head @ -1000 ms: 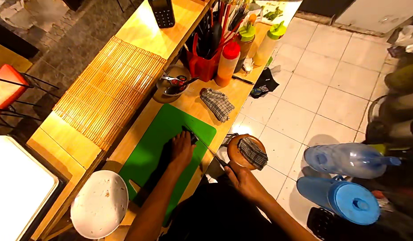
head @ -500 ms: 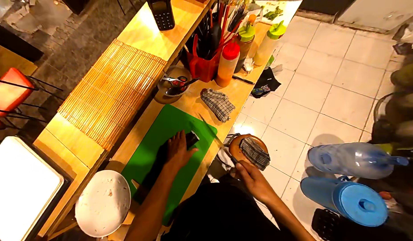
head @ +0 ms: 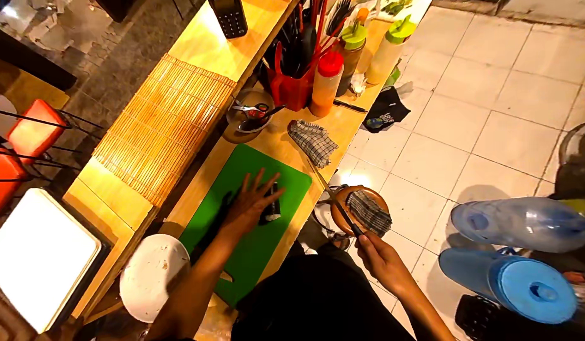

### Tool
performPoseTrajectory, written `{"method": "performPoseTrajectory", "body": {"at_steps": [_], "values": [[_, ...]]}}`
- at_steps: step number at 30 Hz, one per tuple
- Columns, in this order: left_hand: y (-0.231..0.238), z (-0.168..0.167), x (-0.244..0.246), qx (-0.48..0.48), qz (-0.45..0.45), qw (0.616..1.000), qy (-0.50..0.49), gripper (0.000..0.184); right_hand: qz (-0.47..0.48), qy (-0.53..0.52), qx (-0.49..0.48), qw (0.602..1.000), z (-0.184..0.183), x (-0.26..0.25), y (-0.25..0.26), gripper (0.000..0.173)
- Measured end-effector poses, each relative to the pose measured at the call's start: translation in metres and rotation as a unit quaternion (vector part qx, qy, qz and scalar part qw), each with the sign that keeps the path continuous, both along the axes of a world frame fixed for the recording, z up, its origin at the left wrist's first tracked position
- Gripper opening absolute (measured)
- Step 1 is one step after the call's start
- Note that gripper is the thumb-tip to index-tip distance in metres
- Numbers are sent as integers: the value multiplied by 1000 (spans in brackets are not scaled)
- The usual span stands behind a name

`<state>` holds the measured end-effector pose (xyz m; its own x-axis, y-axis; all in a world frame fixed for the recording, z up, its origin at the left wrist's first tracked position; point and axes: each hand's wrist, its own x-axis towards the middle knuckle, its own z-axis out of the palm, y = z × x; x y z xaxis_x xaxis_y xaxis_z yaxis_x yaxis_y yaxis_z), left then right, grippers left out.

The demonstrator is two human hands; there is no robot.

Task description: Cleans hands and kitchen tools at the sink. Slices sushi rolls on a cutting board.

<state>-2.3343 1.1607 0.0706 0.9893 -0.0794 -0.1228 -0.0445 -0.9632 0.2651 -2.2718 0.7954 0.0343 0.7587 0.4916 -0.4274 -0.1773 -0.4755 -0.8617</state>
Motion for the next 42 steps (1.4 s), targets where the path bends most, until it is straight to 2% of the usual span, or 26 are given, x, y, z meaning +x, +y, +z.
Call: {"method": "performPoseTrajectory", "body": {"at_steps": [3, 5, 8, 11, 14, 22, 42], "values": [[5, -10, 15, -11, -80, 996, 34, 54, 12, 1, 6, 1000, 3, 1, 6, 40], [9, -9, 23, 12, -67, 997, 36, 39, 17, -5, 13, 1000, 6, 1, 9, 40], [7, -1, 29, 32, 58, 997, 35, 38, 34, -31, 7, 999, 8, 1, 17, 41], [-2, 4, 39, 19, 202, 975, 88, 51, 62, -62, -11, 996, 8, 4, 30, 44], [-7, -1, 49, -4, 262, 955, 136, 55, 91, -81, -27, 992, 9, 6, 47, 44], [-7, -22, 48, -35, 239, 964, 112, 59, 127, -171, -57, 975, -1, 1, 78, 45], [-5, -29, 50, -13, 208, 972, 108, 50, 183, -117, -56, 974, 4, -3, 95, 43]]}}
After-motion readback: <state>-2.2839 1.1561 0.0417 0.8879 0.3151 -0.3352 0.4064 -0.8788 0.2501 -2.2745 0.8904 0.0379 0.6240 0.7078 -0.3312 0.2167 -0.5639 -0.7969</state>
